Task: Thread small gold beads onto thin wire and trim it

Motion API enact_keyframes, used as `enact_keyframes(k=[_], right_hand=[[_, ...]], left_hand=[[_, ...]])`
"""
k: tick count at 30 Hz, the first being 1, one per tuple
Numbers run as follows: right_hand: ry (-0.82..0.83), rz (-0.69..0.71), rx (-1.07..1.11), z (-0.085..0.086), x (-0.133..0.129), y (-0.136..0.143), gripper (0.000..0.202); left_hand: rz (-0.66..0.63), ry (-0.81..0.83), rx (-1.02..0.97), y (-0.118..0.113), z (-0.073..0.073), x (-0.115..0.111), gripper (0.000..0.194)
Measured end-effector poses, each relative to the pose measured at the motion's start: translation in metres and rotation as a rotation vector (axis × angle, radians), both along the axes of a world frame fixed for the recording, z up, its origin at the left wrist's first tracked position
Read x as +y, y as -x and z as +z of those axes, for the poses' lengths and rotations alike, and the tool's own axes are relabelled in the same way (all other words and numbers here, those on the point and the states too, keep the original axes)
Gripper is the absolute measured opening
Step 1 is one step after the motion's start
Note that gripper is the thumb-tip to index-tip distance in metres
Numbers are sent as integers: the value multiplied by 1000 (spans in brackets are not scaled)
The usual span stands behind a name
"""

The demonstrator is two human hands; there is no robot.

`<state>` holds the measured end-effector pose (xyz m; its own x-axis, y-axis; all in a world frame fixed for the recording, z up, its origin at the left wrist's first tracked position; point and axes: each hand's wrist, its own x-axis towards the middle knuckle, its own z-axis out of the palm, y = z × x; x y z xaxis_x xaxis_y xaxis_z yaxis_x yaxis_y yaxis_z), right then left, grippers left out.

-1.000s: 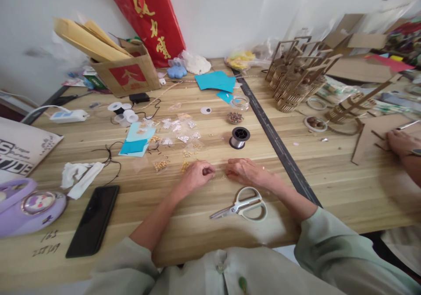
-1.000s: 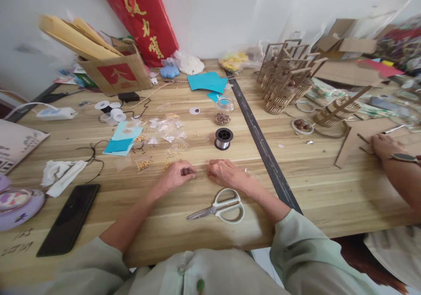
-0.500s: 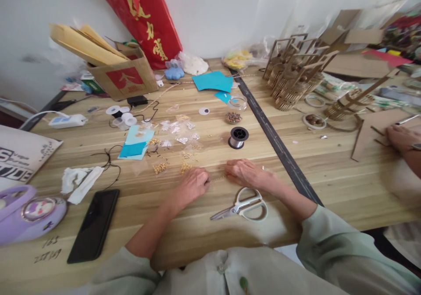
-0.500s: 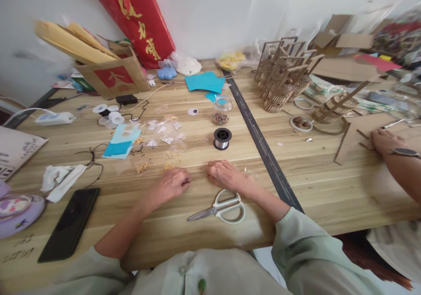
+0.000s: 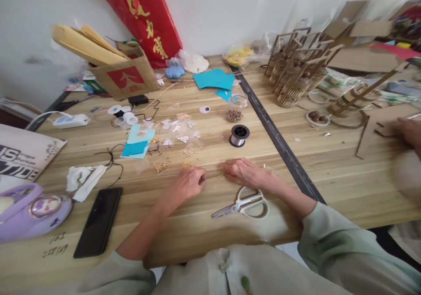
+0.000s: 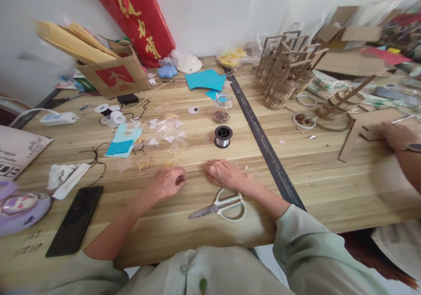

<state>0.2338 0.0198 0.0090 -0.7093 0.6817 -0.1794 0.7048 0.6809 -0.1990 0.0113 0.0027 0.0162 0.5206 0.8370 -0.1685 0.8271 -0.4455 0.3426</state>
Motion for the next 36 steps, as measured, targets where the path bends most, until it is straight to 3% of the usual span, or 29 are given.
enact_keyframes(k=[5,10,23,30,36], right_hand=[[-21,-1,-1,-3,-1,1,15],[-37,-1,8,-5,-1,0,15],[-34,-15,5,-6,-1,-1,16],[-18,-18,29,-6,0,-1,16],[-2,-27,19,-7,2,-1,18]], left_hand=[[91,4,-144,9,-9,-6,10],[115,1,-141,8,-16,-11,13],[77,4,3,10,-7,-19,16],[98,13,-22,16,-3,-23,17],[160,8,-142,13,-2,-10,15]])
